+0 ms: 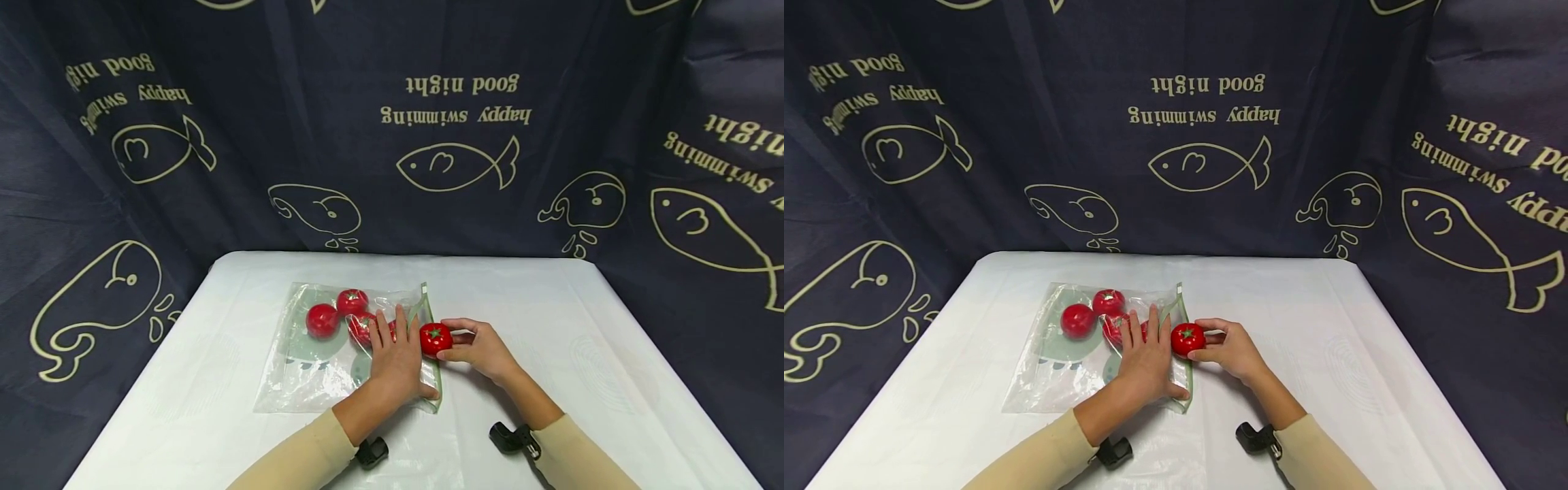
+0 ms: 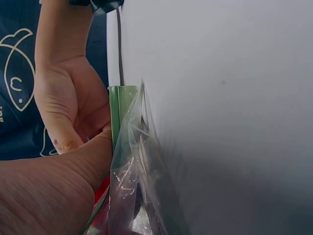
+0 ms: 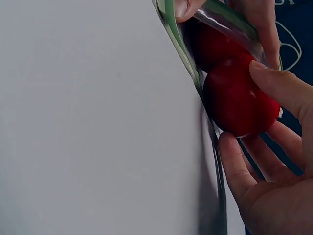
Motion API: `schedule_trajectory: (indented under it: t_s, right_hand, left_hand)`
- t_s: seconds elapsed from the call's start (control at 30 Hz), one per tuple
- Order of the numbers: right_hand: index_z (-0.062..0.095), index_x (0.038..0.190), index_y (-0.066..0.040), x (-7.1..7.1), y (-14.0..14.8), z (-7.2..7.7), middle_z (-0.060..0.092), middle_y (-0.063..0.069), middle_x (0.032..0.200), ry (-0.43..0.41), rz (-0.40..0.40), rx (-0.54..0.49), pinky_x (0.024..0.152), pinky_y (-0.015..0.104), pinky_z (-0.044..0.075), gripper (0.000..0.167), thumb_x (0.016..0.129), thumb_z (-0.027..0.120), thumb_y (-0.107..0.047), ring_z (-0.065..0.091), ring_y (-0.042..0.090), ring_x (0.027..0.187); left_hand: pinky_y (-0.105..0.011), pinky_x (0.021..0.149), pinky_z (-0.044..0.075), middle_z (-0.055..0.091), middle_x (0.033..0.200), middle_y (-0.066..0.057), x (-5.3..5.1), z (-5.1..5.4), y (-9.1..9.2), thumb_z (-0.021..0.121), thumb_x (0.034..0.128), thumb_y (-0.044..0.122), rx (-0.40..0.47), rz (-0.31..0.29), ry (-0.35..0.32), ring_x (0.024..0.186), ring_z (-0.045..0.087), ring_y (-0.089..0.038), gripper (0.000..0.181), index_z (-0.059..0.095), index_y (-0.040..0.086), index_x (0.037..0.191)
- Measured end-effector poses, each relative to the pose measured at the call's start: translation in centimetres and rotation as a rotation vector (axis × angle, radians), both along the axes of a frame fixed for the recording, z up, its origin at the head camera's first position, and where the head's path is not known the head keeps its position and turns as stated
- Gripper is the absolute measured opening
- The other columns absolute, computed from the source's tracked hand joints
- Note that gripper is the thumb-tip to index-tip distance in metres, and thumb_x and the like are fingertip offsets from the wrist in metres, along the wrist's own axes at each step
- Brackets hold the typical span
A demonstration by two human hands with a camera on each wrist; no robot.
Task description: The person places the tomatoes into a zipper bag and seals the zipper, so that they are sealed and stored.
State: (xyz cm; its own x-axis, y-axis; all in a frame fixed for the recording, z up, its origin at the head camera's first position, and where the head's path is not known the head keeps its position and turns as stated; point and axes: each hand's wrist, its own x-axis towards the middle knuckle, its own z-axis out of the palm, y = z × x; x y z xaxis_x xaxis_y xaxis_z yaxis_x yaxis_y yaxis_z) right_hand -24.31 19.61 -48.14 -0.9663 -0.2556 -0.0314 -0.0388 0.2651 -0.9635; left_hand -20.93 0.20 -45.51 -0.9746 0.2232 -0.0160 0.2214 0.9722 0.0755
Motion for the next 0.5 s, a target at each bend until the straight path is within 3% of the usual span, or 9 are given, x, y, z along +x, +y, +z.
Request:
schedule_trajectory:
  t_s: [0.5]
  right_hand:
    - [0.063,0.135,0.002,-0.65,-1.09,-0.30,0.068,0.027,0.128,0.006,0.058,-0.034,0.082,0.024,0.060,0.059,0.081,0.086,-0.005,0.072,0.034,0.109]
  left_hand:
    - [-0.069,0.123,0.008,0.004,0.173,-0.018,-0.23,-0.17,-0.18,0.091,0.0502,0.072,0.017,-0.003,-0.008,0.156,0.002,-0.054,0.146,0.019,0.016,0.165]
